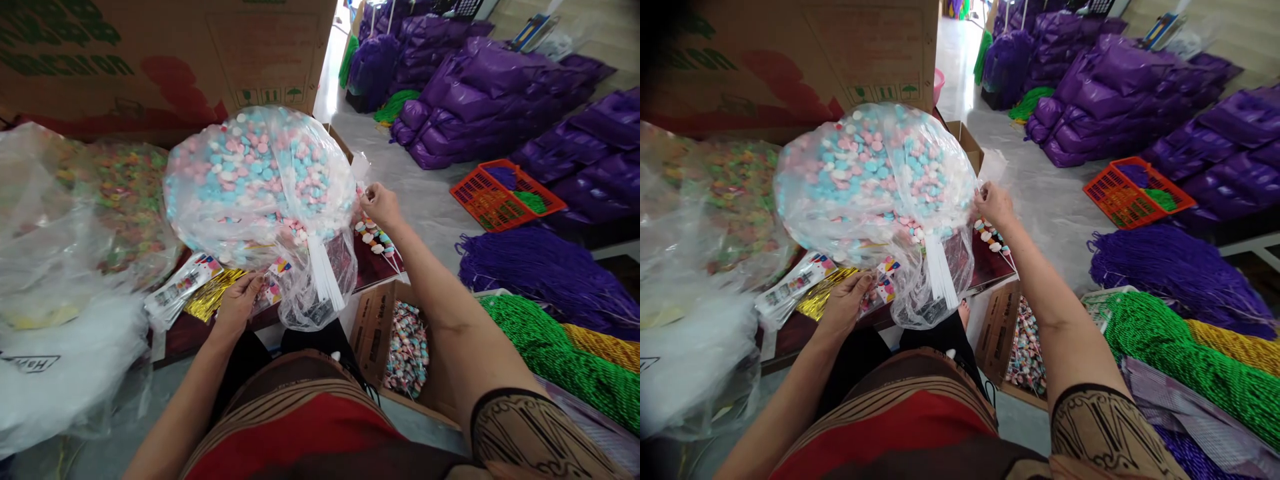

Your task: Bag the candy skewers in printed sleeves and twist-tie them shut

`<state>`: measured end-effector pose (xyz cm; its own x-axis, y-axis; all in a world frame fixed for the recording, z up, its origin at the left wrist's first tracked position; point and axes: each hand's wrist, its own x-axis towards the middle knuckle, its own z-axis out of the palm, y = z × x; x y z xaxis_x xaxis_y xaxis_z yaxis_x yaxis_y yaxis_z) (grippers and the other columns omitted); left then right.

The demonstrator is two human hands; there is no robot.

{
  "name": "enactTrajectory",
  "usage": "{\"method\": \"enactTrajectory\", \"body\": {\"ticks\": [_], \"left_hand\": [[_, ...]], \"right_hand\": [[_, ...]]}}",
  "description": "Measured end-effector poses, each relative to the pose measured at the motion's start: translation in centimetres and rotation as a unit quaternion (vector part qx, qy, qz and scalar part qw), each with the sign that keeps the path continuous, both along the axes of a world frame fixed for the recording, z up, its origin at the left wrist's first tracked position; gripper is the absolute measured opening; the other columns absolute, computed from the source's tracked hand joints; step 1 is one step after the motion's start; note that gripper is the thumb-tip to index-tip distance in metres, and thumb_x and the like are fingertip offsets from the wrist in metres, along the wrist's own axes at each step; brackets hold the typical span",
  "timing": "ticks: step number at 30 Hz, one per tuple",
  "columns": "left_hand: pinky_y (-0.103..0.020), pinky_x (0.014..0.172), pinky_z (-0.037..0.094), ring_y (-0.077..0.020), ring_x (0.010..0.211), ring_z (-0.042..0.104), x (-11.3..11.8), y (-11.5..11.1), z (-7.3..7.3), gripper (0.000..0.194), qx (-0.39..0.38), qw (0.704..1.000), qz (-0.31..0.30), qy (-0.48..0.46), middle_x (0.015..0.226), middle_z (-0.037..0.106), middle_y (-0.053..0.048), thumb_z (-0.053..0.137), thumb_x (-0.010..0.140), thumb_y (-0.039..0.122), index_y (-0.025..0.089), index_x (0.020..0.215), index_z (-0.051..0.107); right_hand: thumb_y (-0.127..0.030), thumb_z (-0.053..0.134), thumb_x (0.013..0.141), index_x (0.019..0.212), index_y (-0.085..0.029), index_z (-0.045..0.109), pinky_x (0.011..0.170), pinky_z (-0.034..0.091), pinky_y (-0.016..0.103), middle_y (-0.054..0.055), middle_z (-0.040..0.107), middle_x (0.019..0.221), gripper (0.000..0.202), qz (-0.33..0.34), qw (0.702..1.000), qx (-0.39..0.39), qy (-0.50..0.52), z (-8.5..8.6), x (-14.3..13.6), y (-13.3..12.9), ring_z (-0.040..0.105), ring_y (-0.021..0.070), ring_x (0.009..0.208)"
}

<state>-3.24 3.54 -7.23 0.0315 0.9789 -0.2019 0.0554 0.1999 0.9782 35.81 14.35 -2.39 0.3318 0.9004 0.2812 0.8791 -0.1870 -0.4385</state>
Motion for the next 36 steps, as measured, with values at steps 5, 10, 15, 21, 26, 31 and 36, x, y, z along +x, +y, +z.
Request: {"method": "enactTrajectory", "body": {"ticks": [5, 10, 15, 21, 26, 31, 36], "left_hand": [[-0.024, 0.058, 0.045, -0.01, 0.06, 0.053, -0.5, 0.0, -0.3, 0.047, -0.027, 0.998, 0.004, -0.048, 0.072, 0.063, 0.002, 0.083, 0.069, 0.059, 0.018, 0.091, 0.076], [-0.025, 0.057, 0.046, -0.0107, 0.059, 0.052, -0.1, -0.1, -0.3, 0.051, -0.021, 0.999, 0.023, -0.041, 0.068, 0.06, 0.003, 0.084, 0.066, 0.062, 0.017, 0.09, 0.074], [-0.025, 0.056, 0.043, -0.0105, 0.056, 0.052, 0.1, -0.1, -0.4, 0.049, -0.017, 0.999, 0.016, -0.029, 0.065, 0.06, 0.003, 0.082, 0.066, 0.063, 0.019, 0.084, 0.072], [-0.025, 0.053, 0.042, -0.0103, 0.054, 0.052, 0.0, -0.2, -0.3, 0.051, -0.039, 0.997, 0.032, -0.062, 0.061, 0.058, 0.004, 0.084, 0.063, 0.062, 0.019, 0.085, 0.07], [-0.024, 0.051, 0.041, -0.0094, 0.051, 0.051, 0.3, -0.4, 0.2, 0.047, -0.029, 0.997, 0.034, -0.069, 0.059, 0.057, 0.004, 0.084, 0.065, 0.059, 0.019, 0.082, 0.068], [-0.023, 0.05, 0.042, -0.0087, 0.05, 0.052, 0.3, -0.5, 0.4, 0.051, -0.033, 0.995, 0.034, -0.091, 0.058, 0.058, 0.004, 0.087, 0.062, 0.061, 0.018, 0.08, 0.068], [-0.022, 0.05, 0.044, -0.0087, 0.051, 0.053, 0.2, -0.5, -0.2, 0.05, -0.011, 0.995, 0.032, -0.093, 0.058, 0.058, 0.004, 0.085, 0.066, 0.062, 0.017, 0.082, 0.069]], "right_hand": [[-0.033, 0.052, 0.092, 0.111, -0.018, 0.069, 0.076, 0.046, 0.034, 0.008, 0.075, 0.089, 0.03, 0.0, 1.0, 0.014, 0.013, 0.0, 0.1, -0.1, 0.065, 0.0235, 0.08], [-0.034, 0.053, 0.093, 0.092, -0.018, 0.073, 0.081, 0.047, 0.034, 0.011, 0.076, 0.092, 0.025, 0.016, 1.0, 0.011, -0.002, 0.0, 0.6, -0.6, 0.067, 0.0242, 0.087], [-0.032, 0.055, 0.091, 0.115, -0.017, 0.072, 0.079, 0.048, 0.034, 0.008, 0.076, 0.091, 0.032, 0.01, 0.999, 0.008, 0.044, -0.7, 1.1, -0.9, 0.066, 0.0224, 0.082], [-0.028, 0.058, 0.085, 0.137, -0.018, 0.063, 0.079, 0.054, 0.034, 0.0, 0.071, 0.081, 0.053, 0.041, 0.978, 0.092, 0.185, -1.9, 1.1, -0.8, 0.064, 0.0168, 0.073], [-0.036, 0.058, 0.087, 0.124, -0.024, 0.062, 0.076, 0.059, 0.036, 0.001, 0.072, 0.086, 0.039, 0.003, 0.913, 0.216, 0.345, -1.7, 1.9, -1.2, 0.07, 0.0174, 0.075], [-0.037, 0.062, 0.09, 0.109, -0.024, 0.058, 0.084, 0.062, 0.04, 0.004, 0.072, 0.099, 0.023, -0.039, 0.826, 0.278, 0.488, -1.1, 4.1, -2.6, 0.075, 0.0197, 0.091], [-0.03, 0.069, 0.09, 0.097, -0.024, 0.061, 0.088, 0.063, 0.037, 0.002, 0.073, 0.102, 0.012, -0.04, 0.748, 0.299, 0.591, -0.4, 3.6, -4.7, 0.075, 0.0179, 0.101]]}}
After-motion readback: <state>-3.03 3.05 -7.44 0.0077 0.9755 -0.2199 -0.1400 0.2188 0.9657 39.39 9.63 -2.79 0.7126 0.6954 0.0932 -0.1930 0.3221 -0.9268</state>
